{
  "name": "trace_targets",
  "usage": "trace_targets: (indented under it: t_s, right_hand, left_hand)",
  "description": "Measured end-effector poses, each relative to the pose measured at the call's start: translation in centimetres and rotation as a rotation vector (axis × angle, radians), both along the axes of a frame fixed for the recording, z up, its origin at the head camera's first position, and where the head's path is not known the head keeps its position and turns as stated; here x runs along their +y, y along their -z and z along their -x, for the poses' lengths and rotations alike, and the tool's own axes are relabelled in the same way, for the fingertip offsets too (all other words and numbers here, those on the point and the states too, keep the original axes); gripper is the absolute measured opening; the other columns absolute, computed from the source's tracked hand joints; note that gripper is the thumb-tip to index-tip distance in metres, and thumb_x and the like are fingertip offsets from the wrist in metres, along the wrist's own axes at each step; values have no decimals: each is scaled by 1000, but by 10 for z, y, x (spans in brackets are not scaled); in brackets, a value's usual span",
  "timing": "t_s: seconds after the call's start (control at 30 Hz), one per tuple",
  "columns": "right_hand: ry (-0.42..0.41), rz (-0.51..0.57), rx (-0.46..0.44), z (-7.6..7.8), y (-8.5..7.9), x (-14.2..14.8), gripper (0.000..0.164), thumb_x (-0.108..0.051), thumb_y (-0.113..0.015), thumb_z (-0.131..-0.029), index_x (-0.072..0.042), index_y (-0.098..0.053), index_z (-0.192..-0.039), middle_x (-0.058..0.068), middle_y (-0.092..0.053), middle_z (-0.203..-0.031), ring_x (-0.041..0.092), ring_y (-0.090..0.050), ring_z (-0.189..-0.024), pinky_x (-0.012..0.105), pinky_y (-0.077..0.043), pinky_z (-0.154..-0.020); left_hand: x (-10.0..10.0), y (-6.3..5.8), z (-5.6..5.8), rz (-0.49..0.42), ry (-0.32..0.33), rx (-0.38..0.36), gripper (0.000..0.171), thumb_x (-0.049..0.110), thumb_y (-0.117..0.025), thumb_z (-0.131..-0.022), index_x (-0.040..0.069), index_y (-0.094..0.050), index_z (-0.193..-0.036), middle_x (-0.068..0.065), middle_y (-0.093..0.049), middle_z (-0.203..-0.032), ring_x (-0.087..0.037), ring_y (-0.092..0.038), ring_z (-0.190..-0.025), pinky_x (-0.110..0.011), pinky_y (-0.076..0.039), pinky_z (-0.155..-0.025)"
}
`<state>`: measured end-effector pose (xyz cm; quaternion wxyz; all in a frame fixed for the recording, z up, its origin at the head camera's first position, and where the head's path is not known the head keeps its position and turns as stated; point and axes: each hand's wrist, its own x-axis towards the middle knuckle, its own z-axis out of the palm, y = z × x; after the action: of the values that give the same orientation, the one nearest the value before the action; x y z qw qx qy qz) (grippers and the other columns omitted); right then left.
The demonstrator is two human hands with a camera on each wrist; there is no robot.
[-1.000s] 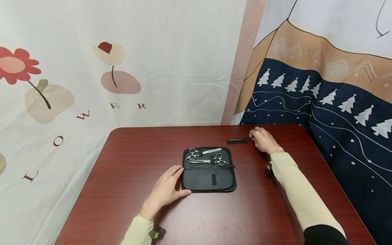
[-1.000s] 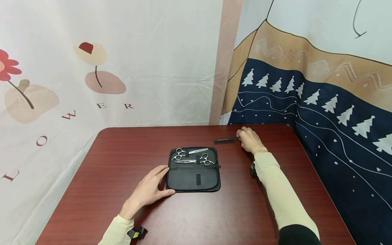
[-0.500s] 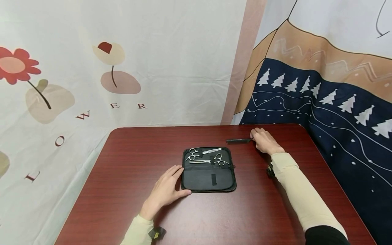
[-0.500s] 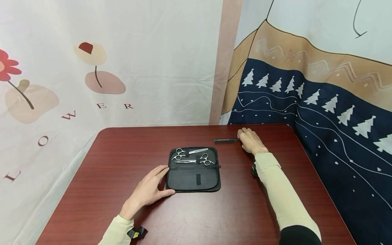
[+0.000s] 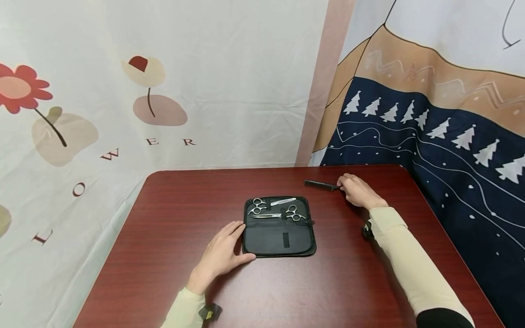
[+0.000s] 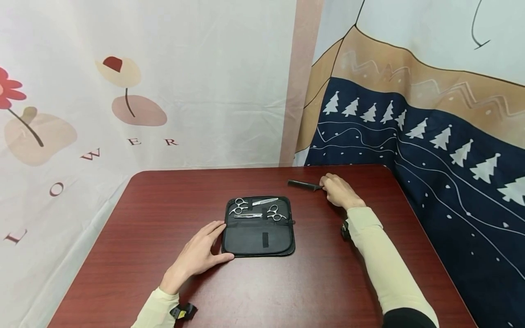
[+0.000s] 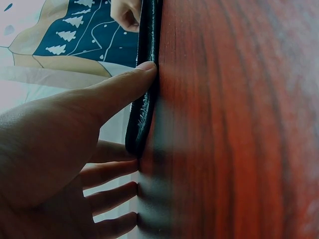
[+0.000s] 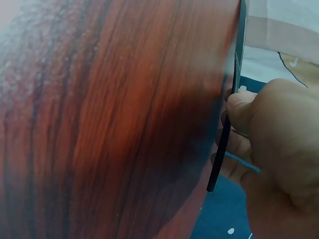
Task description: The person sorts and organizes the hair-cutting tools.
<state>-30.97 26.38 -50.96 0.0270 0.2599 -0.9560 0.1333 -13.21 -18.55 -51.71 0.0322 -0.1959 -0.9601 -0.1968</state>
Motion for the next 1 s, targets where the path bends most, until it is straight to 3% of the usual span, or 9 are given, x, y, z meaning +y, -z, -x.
trace_targets:
  t_s: [0.37,0.63,1.0]
  right_hand:
    - [2,144,-60,-14,-5,8,11,10,-61,-95,4,-66,-102,14,-62,-98,27,-57,-91,44,-52,-82]
    - [-2,249,-36,-29,-13,6,9,7,-63,-97,2,-66,-103,12,-62,-97,24,-56,-87,41,-53,-79]
    - [-15,387,25,-59,-35,-20,8,3,-68,-96,-3,-69,-102,6,-62,-93,16,-55,-84,36,-50,-73]
  left_hand:
    - [1,-2,1,7,-2,-11,98,56,-85,-74,-6,-57,-144,-18,-54,-148,-36,-42,-139,-53,-37,-114]
    - [1,-3,1,4,0,-3,96,55,-86,-74,-6,-58,-143,-18,-55,-148,-36,-43,-139,-53,-38,-113]
    - [1,-1,0,-11,1,11,96,54,-86,-73,-6,-59,-142,-19,-56,-146,-37,-44,-137,-55,-40,-111]
